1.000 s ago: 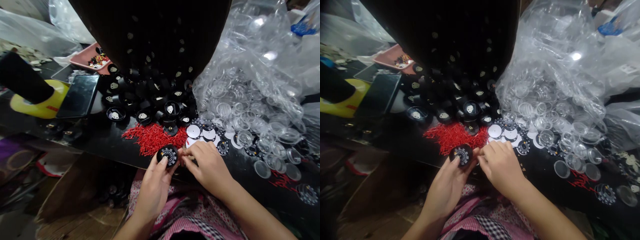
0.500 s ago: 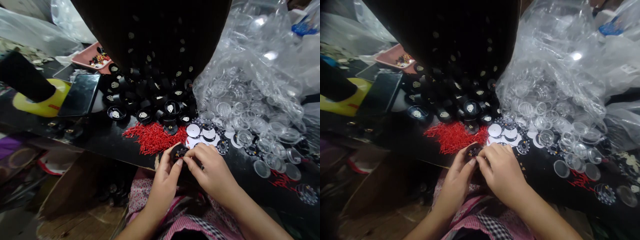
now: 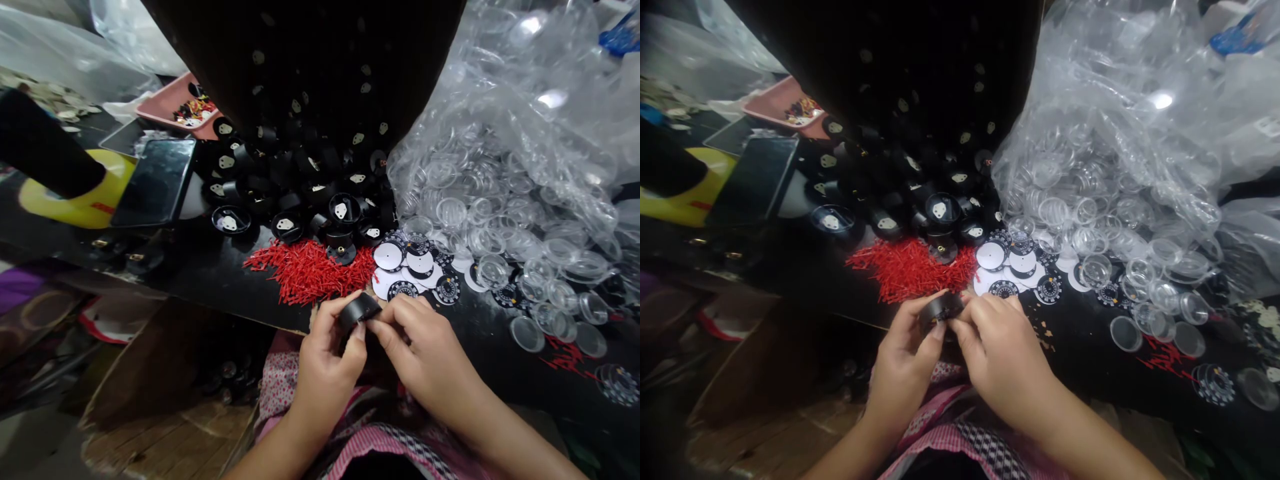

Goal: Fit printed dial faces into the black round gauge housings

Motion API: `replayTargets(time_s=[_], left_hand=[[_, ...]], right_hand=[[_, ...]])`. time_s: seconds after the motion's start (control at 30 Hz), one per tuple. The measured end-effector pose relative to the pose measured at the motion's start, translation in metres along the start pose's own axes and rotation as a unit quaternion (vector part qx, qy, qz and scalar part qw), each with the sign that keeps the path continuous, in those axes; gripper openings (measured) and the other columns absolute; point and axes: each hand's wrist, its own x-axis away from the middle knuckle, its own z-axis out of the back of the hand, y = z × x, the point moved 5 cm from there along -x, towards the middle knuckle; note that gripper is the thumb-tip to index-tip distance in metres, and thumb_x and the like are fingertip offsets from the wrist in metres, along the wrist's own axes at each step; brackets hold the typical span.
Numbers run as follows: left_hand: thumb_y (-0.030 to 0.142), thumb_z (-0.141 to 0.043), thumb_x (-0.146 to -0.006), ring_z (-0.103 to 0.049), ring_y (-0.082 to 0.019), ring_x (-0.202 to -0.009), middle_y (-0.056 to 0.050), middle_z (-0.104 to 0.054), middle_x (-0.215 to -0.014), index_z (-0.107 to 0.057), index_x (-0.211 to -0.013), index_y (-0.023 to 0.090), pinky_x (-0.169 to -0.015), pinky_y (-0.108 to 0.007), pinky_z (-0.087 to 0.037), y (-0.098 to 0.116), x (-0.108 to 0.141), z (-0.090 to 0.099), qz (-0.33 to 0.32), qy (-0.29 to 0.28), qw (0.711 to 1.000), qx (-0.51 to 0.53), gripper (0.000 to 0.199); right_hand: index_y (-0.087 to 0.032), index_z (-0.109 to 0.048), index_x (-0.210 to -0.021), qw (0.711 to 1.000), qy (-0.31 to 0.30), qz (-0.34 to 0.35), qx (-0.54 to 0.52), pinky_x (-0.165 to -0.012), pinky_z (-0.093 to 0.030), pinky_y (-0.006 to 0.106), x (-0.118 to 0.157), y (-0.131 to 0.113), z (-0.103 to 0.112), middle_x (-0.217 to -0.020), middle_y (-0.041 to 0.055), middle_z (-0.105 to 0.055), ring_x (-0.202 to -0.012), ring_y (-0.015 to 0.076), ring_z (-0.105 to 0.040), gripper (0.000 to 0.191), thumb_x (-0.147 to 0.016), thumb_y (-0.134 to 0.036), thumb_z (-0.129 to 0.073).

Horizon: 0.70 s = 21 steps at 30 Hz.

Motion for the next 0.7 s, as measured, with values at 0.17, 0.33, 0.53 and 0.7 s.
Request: replayTargets(time_s=[0.17, 0.33, 0.53, 0.7], left_hand=[[0.031, -0.065, -0.085, -0.066, -0.025, -0.109, -0.002, -0.072, -0.116, -0.069, -0.111, 0.031, -0.097, -0.039, -0.050, -0.016, -0.002, -0.007, 0.103, -0.083, 0.984, 0.123, 0.026], [0.034, -0.066, -0.086, -0.056, -0.027, -0.128, -0.001, -0.065, -0.133, -0.065, -0.125, 0.034, -0.108, -0.039, -0.044, -0.018, -0.001, -0.006, 0.139, -0.111, 0.967, 0.183, 0.039], [0.039, -0.066, -0.085, -0.048, -0.027, -0.136, -0.001, -0.061, -0.139, -0.068, -0.121, 0.032, -0.114, -0.044, -0.037, -0.019, 0.006, -0.012, 0.200, -0.064, 0.963, 0.167, 0.036], [0.046, -0.068, -0.083, -0.045, -0.030, -0.138, -0.004, -0.061, -0.139, -0.068, -0.121, 0.029, -0.113, -0.045, -0.040, -0.029, 0.011, -0.021, 0.255, -0.016, 0.936, 0.242, 0.042]], right_hand=[[-0.020, -0.053, -0.068, 1.000, -0.013, -0.005, 0.021, -0.064, -0.036, 0.030, -0.004, 0.006, 0.002, -0.068, -0.0020, -0.056, -0.063, 0.0138, -0.050, 0.022, -0.090, -0.019, -0.059], [-0.016, -0.063, -0.096, 0.986, 0.002, 0.121, 0.112, -0.077, -0.038, 0.034, -0.008, -0.002, 0.005, -0.087, 0.0043, -0.066, -0.082, 0.0181, -0.057, 0.012, -0.093, -0.015, -0.052], [-0.015, -0.059, -0.077, 0.968, 0.047, 0.167, 0.180, -0.071, -0.036, 0.033, -0.013, -0.006, 0.000, -0.073, 0.0033, -0.060, -0.070, 0.0169, -0.051, 0.017, -0.089, -0.012, -0.048], [-0.018, -0.056, -0.074, 0.993, 0.024, 0.029, 0.116, -0.065, -0.038, 0.029, -0.017, -0.001, 0.002, -0.073, 0.0004, -0.058, -0.067, 0.0143, -0.050, 0.012, -0.085, -0.011, -0.055]])
